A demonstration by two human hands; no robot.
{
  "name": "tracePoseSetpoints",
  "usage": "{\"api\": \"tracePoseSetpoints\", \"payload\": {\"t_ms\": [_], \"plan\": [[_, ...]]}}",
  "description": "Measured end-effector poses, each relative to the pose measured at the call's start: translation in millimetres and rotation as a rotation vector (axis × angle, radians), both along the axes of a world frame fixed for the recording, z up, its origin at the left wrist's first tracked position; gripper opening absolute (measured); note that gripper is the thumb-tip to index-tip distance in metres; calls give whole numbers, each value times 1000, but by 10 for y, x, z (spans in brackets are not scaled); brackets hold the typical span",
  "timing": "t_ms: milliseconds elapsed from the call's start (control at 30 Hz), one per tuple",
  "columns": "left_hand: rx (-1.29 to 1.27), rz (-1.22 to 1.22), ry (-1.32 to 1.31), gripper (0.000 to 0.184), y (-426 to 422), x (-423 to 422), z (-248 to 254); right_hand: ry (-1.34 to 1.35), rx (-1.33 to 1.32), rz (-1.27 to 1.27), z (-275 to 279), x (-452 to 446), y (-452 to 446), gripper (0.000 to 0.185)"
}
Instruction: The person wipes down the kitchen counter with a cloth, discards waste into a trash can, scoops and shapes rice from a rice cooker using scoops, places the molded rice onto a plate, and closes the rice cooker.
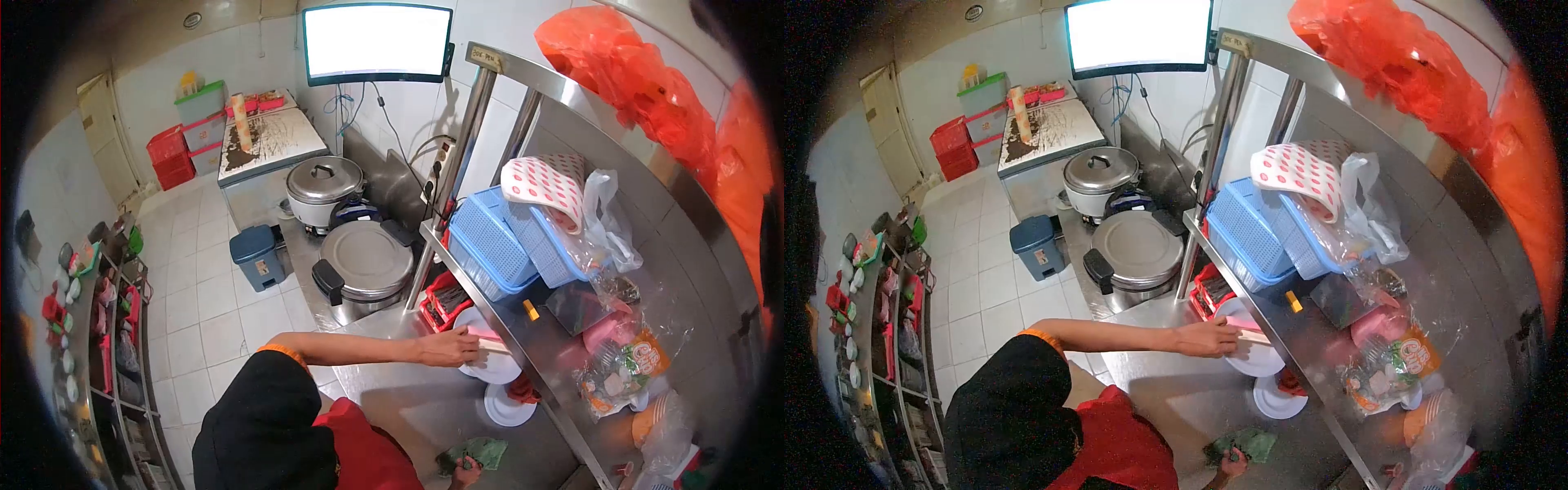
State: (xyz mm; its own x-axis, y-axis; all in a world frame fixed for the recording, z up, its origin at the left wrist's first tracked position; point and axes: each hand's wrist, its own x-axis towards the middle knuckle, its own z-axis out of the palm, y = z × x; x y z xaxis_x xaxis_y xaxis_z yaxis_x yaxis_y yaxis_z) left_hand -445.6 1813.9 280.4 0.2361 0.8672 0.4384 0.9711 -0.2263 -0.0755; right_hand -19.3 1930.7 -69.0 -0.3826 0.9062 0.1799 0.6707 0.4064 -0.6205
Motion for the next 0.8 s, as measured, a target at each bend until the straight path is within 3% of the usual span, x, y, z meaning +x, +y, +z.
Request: {"api": "tracePoseSetpoints", "payload": {"t_ms": [100, 233, 300, 367, 400, 433, 500, 533, 633, 733, 767, 800], "plan": [[125, -129, 98, 21, -268, -62, -235, -162, -92, -171, -136, -87, 0, 25], [116, -214, 86, 19, -715, -99, -518, -198, -178, -206, -117, -136, 18, 24], [110, -277, 42, 18, -878, -143, -707, -93, 37, 126, -84, -32, 16, 32], [65, -363, -22, 25, -1044, -131, -1051, 36, 301, 243, -300, -56, 94, 27], [35, -365, -133, 30, -1112, -170, -1296, 129, 294, 230, -252, -126, 53, 26], [-3, -379, -258, 35, -1180, -143, -1495, -81, 250, 201, -53, -225, -28, 27], [-39, -286, -274, 43, -1318, -101, -1577, -85, 327, 218, 90, -357, -107, 28], [-84, -279, -282, 45, -1360, -105, -1552, -86, 183, 187, 244, -433, -191, 28], [-180, -253, -388, 47, -1477, -51, -2326, -1, -39, 157, 311, -551, -271, 26], [-308, -105, -326, 46, -1627, 88, -2736, -76, 54, 166, 553, -676, -404, 26], [-123, -62, -232, 40, -1599, 138, -2669, -74, 34, 159, 622, -727, -449, 24], [-135, -67, -242, 40, -1591, 179, -2699, -71, 16, 158, 661, -789, -492, 23]]}}
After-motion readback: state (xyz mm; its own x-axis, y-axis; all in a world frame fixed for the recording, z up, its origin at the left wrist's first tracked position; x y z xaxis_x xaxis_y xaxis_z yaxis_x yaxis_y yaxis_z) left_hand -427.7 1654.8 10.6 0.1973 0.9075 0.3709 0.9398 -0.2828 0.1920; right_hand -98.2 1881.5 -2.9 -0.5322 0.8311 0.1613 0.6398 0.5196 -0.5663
